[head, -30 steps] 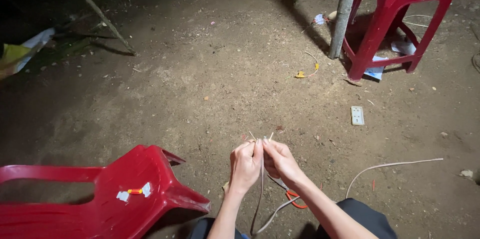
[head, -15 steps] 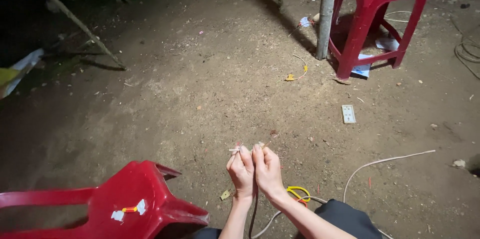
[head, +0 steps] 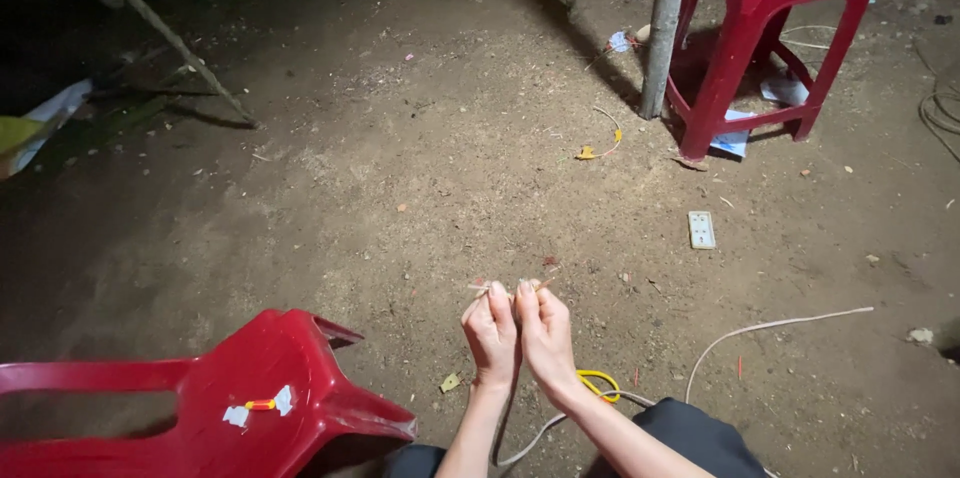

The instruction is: The person sits on the ground and strips the insulation from the ends of a wire using a knife. They then twist the exposed copper strands together with their hands.

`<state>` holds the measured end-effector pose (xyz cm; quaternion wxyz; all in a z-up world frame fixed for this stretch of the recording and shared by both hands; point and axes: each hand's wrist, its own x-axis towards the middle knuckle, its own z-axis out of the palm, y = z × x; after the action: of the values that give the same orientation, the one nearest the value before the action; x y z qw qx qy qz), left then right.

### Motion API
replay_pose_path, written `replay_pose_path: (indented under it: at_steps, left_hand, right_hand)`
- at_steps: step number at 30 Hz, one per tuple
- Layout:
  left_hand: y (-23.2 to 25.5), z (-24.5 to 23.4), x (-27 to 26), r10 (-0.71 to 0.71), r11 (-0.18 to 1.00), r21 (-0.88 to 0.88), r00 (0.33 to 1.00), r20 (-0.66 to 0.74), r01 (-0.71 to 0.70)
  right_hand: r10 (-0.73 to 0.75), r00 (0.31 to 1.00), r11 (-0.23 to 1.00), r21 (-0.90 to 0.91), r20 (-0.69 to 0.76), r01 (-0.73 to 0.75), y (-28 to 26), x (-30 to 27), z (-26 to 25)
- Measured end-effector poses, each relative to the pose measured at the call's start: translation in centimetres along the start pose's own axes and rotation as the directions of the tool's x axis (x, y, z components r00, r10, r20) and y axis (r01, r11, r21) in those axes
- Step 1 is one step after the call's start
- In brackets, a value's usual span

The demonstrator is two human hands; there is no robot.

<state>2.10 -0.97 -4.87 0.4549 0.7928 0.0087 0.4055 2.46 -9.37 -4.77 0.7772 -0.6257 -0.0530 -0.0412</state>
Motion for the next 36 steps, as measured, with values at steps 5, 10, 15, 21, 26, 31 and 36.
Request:
replay_pose_path:
  at_steps: [5, 10, 15, 21, 26, 31, 36]
  left_hand:
    - [1.6, -2.0, 1.2, -0.092, 0.981, -0.157, 0.986, 0.136, 0.113]
    - [3.4, -4.0, 1.8, -0.174, 0.809, -0.467, 0.905, 0.389, 0.356]
    - [0.4, -4.0, 0.7, -0.202, 0.701, -0.579, 0.895, 0.399, 0.416]
    - [1.1, -4.5, -0.2, -0.248, 0.708, -0.576, 0.908, 0.337, 0.407]
    - [1.1, -6.6, -1.8, -0.317, 0.824, -0.439, 0.933, 0.169, 0.359]
    - [5.4, -19.9, -6.7, -0.28, 0.954, -0.187, 0.922, -0.268, 0.235]
    - [-13.8, -30.3, -26.5, -0.464, 0.786, 0.153, 0.735, -0.494, 0.599]
  right_hand:
    - [0.085, 0.974, 0.968, 0.213, 0.211, -0.131, -2.4, 0.8, -1.0]
    - [0.072, 0.956, 0.95, 0.274, 0.286, -0.153, -2.5, 0.8, -1.9]
    - [0.05, 0.954, 0.952, 0.274, 0.297, -0.136, -2.7, 0.6, -2.1]
    - [0.065, 0.976, 0.964, 0.241, 0.206, -0.115, -2.5, -0.2, -1.4]
    - [0.033, 0.997, 0.999, -0.012, 0.067, -0.032, 1.4, 0.8, -2.0]
    - [0.01, 0.998, 1.0, 0.022, 0.069, -0.011, -2.9, 0.2, -3.8]
    - [0.102, 0.995, 0.992, 0.077, -0.024, -0.1, -2.7, 1.5, -6.3]
